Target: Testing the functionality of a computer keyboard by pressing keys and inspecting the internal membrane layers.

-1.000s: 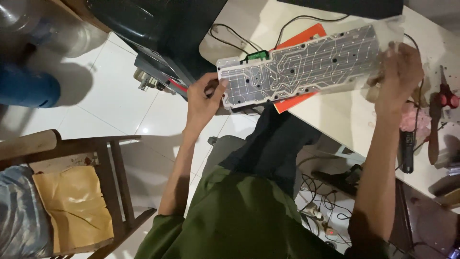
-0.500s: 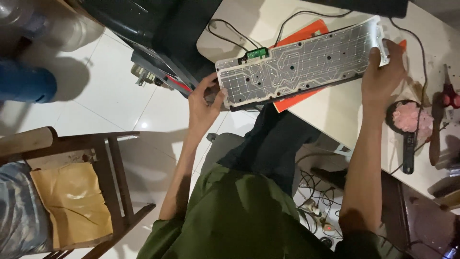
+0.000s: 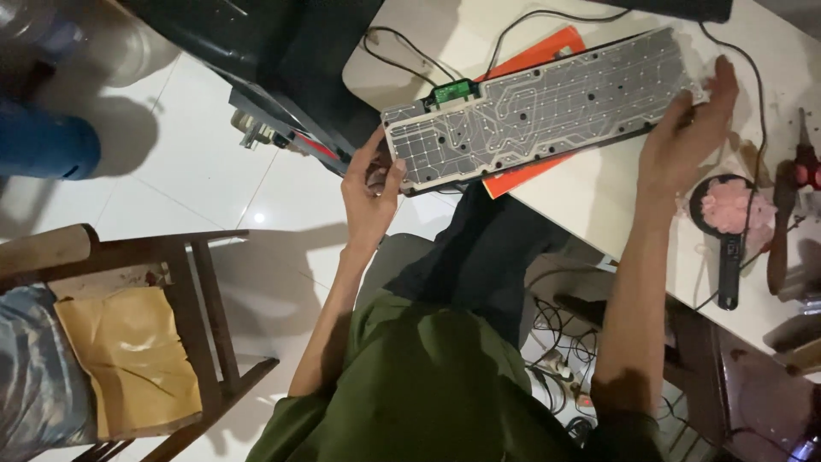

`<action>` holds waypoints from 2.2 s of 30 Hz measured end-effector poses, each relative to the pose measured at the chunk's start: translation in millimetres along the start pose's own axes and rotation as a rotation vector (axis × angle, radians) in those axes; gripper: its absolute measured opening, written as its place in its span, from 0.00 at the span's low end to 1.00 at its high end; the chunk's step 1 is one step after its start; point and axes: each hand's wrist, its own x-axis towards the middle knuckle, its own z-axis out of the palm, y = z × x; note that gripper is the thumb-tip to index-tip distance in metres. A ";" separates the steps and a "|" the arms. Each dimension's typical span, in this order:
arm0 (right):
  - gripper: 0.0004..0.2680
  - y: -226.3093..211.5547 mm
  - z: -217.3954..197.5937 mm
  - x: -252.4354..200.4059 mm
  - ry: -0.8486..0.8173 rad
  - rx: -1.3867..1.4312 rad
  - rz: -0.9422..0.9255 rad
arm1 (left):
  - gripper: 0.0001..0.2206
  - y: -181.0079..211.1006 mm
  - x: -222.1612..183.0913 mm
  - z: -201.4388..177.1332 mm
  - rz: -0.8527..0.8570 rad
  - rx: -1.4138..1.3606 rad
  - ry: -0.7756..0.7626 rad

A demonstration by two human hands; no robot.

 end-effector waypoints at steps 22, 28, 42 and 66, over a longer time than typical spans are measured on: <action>0.10 -20.0 -5.2 1.5 0.071 -0.011 -0.311 | 0.22 4.8 1.8 8.4 0.012 0.088 0.098; 0.10 -7.1 -2.0 1.0 0.067 -0.025 -0.304 | 0.21 8.8 2.3 12.5 0.140 0.167 0.130; 0.09 -16.1 -5.9 0.0 0.053 -0.006 -0.268 | 0.13 13.0 3.8 26.8 0.418 0.448 -0.004; 0.08 -73.7 -100.8 -51.4 0.328 0.505 0.087 | 0.39 37.7 11.6 27.7 0.298 0.260 -0.054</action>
